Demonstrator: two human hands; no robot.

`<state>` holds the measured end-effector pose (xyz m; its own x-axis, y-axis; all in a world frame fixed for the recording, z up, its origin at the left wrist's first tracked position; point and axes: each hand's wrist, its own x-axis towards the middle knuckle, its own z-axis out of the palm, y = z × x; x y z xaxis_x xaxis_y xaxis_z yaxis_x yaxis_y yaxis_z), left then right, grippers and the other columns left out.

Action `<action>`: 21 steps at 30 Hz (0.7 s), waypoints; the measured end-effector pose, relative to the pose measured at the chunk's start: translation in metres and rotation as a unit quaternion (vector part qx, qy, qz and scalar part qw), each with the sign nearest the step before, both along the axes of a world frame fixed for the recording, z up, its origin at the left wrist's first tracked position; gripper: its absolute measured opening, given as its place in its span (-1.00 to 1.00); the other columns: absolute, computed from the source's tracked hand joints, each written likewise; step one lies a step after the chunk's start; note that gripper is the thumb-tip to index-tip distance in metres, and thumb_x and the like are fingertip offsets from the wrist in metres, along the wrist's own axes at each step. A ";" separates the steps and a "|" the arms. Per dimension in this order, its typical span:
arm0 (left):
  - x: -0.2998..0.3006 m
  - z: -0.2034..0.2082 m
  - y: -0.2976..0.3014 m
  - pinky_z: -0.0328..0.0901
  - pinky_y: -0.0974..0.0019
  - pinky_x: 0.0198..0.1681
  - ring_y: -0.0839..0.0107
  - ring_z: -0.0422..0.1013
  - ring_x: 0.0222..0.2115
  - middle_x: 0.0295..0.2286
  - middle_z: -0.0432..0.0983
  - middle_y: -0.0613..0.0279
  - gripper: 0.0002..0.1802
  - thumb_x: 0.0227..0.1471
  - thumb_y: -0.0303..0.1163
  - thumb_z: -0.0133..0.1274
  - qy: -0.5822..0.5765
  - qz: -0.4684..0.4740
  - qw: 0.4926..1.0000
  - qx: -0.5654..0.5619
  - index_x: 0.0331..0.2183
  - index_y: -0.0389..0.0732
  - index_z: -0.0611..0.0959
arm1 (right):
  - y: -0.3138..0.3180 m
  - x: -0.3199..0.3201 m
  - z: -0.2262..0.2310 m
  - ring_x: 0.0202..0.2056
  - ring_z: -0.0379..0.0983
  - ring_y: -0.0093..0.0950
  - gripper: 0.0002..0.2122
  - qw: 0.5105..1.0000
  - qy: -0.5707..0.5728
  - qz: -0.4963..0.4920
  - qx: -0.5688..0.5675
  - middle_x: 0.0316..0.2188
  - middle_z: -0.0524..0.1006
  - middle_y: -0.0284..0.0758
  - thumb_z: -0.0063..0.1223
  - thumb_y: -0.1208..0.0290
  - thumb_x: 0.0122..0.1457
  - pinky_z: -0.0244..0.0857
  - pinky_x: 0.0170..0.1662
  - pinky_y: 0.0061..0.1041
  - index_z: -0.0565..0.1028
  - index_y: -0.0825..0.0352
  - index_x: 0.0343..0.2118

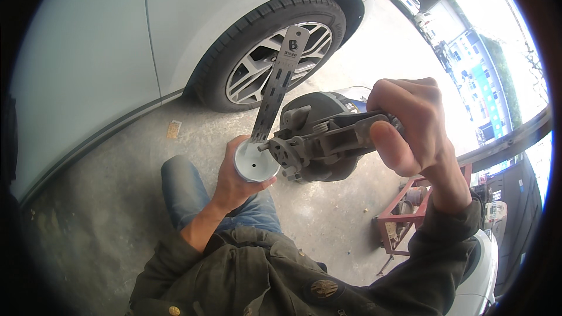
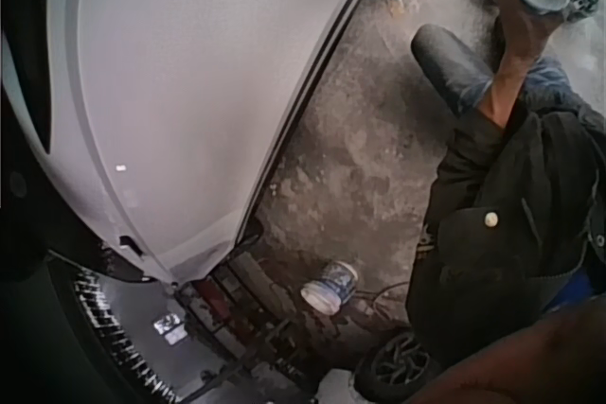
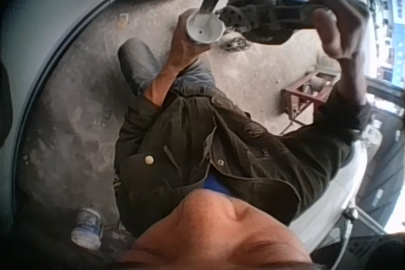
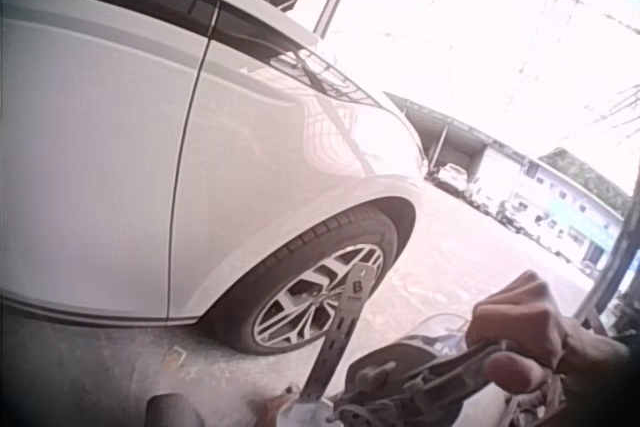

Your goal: The person kneels beside a white car and uses a small white cup and a long metal tool to clean the wheel area. They repeatedly dip the tool into the cup and apply it to the wheel and surrounding surfaces.

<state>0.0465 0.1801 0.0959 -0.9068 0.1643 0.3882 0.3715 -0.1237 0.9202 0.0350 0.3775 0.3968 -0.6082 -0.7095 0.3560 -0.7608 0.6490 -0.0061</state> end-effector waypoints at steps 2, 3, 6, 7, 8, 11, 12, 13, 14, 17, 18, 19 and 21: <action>0.000 0.000 0.000 0.28 0.24 0.06 0.32 0.36 -0.02 -0.05 0.36 0.10 -0.02 -0.25 -0.36 0.46 0.001 -0.005 1.000 0.002 0.14 -0.26 0.23 | 0.001 -0.001 -0.001 -0.81 0.15 -0.53 -0.48 1.000 0.005 -0.002 -0.008 -0.81 0.21 -0.42 -0.14 -0.09 0.18 -0.02 -0.71 -0.53 0.33 0.31 -0.69; -0.001 -0.001 0.000 0.28 0.24 0.06 0.32 0.36 -0.02 -0.05 0.36 0.10 -0.01 -0.25 -0.36 0.46 -0.001 -0.008 1.000 0.004 0.14 -0.26 0.22 | 0.002 -0.001 -0.002 -0.80 0.15 -0.55 -0.46 1.000 0.006 0.002 -0.010 -0.81 0.21 -0.43 -0.10 -0.13 0.16 -0.02 -0.71 -0.54 0.33 0.31 -0.69; -0.001 -0.003 0.001 0.28 0.24 0.06 0.33 0.37 -0.03 -0.06 0.38 0.11 -0.01 -0.24 -0.36 0.46 -0.007 -0.017 1.000 0.006 0.14 -0.25 0.21 | 0.006 -0.003 -0.004 -0.80 0.15 -0.58 -0.41 1.000 0.018 0.008 -0.009 -0.81 0.21 -0.45 0.00 -0.24 0.09 -0.03 -0.71 -0.57 0.33 0.30 -0.69; -0.001 -0.003 0.002 0.29 0.24 0.06 0.33 0.38 -0.04 -0.07 0.38 0.11 -0.01 -0.24 -0.37 0.46 -0.008 -0.019 1.000 0.006 0.14 -0.25 0.21 | 0.007 -0.003 -0.005 -0.80 0.15 -0.58 -0.39 1.000 0.016 0.006 -0.013 -0.82 0.21 -0.46 0.03 -0.27 0.07 -0.03 -0.71 -0.58 0.32 0.29 -0.69; -0.001 -0.004 0.002 0.29 0.25 0.05 0.34 0.38 -0.04 -0.07 0.39 0.11 -0.01 -0.24 -0.37 0.46 -0.002 -0.015 1.000 0.004 0.14 -0.25 0.21 | 0.008 -0.003 -0.005 -0.80 0.15 -0.59 -0.38 1.000 0.023 0.008 -0.013 -0.82 0.20 -0.46 0.05 -0.30 0.04 -0.04 -0.70 -0.58 0.32 0.29 -0.70; -0.001 -0.006 0.005 0.31 0.26 0.03 0.35 0.39 -0.06 -0.08 0.40 0.11 -0.02 -0.24 -0.39 0.45 0.007 -0.009 1.000 -0.002 0.14 -0.25 0.21 | 0.012 -0.002 -0.007 -0.80 0.14 -0.59 -0.37 0.999 0.033 0.012 -0.011 -0.82 0.19 -0.48 0.05 -0.32 0.02 -0.04 -0.70 -0.59 0.32 0.28 -0.70; -0.001 -0.006 0.006 0.31 0.27 0.02 0.35 0.39 -0.06 -0.09 0.40 0.12 -0.02 -0.24 -0.39 0.45 0.002 -0.011 1.000 -0.003 0.14 -0.25 0.21 | 0.014 -0.002 -0.008 -0.80 0.14 -0.59 -0.37 0.999 0.029 0.009 -0.017 -0.82 0.19 -0.48 0.05 -0.32 0.02 -0.04 -0.70 -0.59 0.32 0.28 -0.70; -0.001 -0.007 0.007 0.32 0.28 0.02 0.36 0.40 -0.06 -0.09 0.40 0.12 -0.02 -0.24 -0.39 0.46 -0.002 -0.013 1.000 -0.003 0.14 -0.25 0.22 | 0.015 -0.002 -0.008 -0.80 0.14 -0.59 -0.37 0.999 0.031 0.010 -0.019 -0.82 0.19 -0.48 0.05 -0.32 0.02 -0.04 -0.70 -0.59 0.31 0.28 -0.70; -0.001 -0.007 0.007 0.32 0.28 0.02 0.36 0.40 -0.06 -0.09 0.40 0.12 -0.02 -0.25 -0.40 0.46 -0.010 -0.015 1.000 -0.003 0.13 -0.25 0.22 | 0.017 -0.002 -0.008 -0.80 0.13 -0.59 -0.37 0.999 0.036 0.012 -0.015 -0.82 0.18 -0.48 0.05 -0.32 0.02 -0.04 -0.70 -0.59 0.31 0.28 -0.70; 0.000 -0.009 0.010 0.32 0.29 0.01 0.37 0.39 -0.07 -0.10 0.41 0.13 -0.02 -0.25 -0.40 0.46 -0.026 -0.018 0.999 -0.001 0.13 -0.25 0.23 | 0.021 -0.001 -0.010 -0.80 0.13 -0.59 -0.37 0.999 0.027 0.005 -0.022 -0.82 0.18 -0.48 0.05 -0.32 0.02 -0.04 -0.70 -0.59 0.31 0.28 -0.70; -0.001 -0.009 0.011 0.32 0.29 0.01 0.37 0.39 -0.07 -0.10 0.41 0.13 -0.03 -0.26 -0.40 0.46 -0.029 -0.018 0.999 -0.001 0.13 -0.25 0.23 | 0.023 0.000 -0.011 -0.80 0.13 -0.59 -0.38 0.999 0.025 0.003 -0.025 -0.82 0.18 -0.48 0.05 -0.31 0.03 -0.04 -0.70 -0.59 0.31 0.28 -0.70; -0.001 -0.009 0.012 0.32 0.30 0.02 0.38 0.39 -0.07 -0.10 0.41 0.13 -0.03 -0.26 -0.40 0.46 -0.032 -0.018 0.999 0.001 0.13 -0.25 0.23 | 0.025 0.000 -0.011 -0.80 0.13 -0.59 -0.38 0.999 0.023 0.002 -0.028 -0.82 0.18 -0.48 0.04 -0.29 0.03 -0.04 -0.70 -0.58 0.32 0.28 -0.70; -0.001 -0.010 0.014 0.32 0.30 0.02 0.38 0.39 -0.07 -0.09 0.40 0.13 -0.03 -0.25 -0.40 0.45 -0.023 -0.019 0.999 -0.011 0.13 -0.25 0.23 | 0.028 0.001 -0.013 -0.80 0.12 -0.58 -0.40 0.999 0.020 0.003 -0.031 -0.82 0.18 -0.47 0.03 -0.27 0.05 -0.05 -0.70 -0.58 0.32 0.29 -0.70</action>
<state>0.0452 0.1944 0.0863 -0.9165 0.2069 0.3424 0.3242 -0.1172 0.9387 0.0356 0.4052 0.3841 -0.5886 -0.6888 0.4232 -0.7649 0.6439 -0.0157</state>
